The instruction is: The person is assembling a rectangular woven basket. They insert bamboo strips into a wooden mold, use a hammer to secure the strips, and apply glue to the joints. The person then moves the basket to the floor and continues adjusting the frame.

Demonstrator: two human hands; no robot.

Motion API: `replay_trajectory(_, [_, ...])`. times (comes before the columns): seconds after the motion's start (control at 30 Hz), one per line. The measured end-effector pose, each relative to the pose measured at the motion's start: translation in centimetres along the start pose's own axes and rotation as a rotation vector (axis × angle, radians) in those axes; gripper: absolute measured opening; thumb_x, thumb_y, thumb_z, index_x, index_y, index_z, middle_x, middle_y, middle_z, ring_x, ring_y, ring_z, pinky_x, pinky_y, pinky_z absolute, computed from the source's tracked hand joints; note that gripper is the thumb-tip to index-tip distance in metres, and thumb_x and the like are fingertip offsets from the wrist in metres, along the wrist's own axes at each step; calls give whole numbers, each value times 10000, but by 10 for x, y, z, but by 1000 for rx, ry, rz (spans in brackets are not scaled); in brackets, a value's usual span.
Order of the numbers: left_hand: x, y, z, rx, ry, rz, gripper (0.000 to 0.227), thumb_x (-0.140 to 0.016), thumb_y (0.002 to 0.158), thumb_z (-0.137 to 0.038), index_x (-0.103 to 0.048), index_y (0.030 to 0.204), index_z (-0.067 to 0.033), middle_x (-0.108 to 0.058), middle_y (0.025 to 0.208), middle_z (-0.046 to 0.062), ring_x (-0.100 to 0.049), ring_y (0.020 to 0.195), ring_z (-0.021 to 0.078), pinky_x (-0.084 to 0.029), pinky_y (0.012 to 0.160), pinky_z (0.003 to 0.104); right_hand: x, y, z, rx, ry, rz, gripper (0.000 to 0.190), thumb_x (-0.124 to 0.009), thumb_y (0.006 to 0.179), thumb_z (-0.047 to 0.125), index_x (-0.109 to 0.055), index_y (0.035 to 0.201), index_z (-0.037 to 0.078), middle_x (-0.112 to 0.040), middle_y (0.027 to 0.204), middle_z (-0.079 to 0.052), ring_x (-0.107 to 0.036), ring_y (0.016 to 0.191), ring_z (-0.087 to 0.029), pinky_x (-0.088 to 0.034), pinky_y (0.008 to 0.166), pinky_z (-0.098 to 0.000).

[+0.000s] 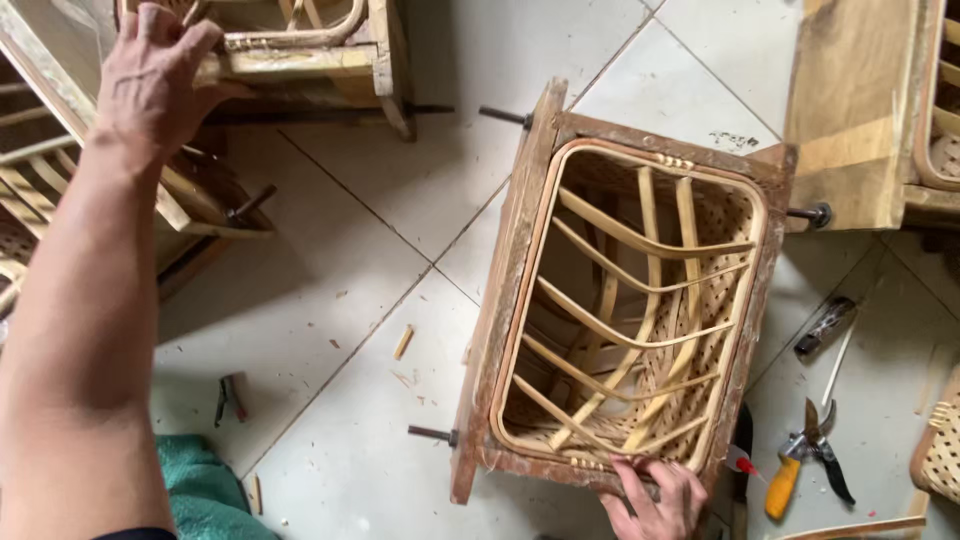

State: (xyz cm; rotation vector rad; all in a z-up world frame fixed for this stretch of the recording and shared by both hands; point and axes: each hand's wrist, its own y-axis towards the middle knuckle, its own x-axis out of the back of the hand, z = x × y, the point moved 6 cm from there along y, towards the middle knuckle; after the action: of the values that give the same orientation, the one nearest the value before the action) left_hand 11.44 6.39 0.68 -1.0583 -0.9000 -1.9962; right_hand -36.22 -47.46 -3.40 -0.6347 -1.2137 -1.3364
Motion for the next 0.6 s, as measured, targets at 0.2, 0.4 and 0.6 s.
replay_trajectory(0.2, [-10,-5,-4,103,-352,125,557,-853,933,-370,-609,1327,-62,-555,1290,200,-497,1214,353,-469,1043,476,-18,40,-30,-37,-43,-92,534,-869,666,258,-747,1164,105,-549,1067,-80,-531,1062,-281,-373,1043,-560])
replay_trajectory(0.4, [-6,-6,-4,134,-357,90,552,-862,955,-334,-604,1377,-88,-553,1265,187,-497,1257,348,-479,1088,457,-21,162,-86,-37,-102,-114,568,-906,664,238,-753,1208,183,-554,1133,-57,-542,1147,-265,-326,1189,-586])
replay_trajectory(0.6, [-3,-4,-13,170,-436,97,429,-874,940,-293,-646,1249,-100,-561,1290,172,-490,1286,360,-477,1082,494,-31,291,-160,22,-179,-68,508,-886,856,166,-753,1343,229,-582,1240,-74,-543,1264,-298,-253,1302,-565])
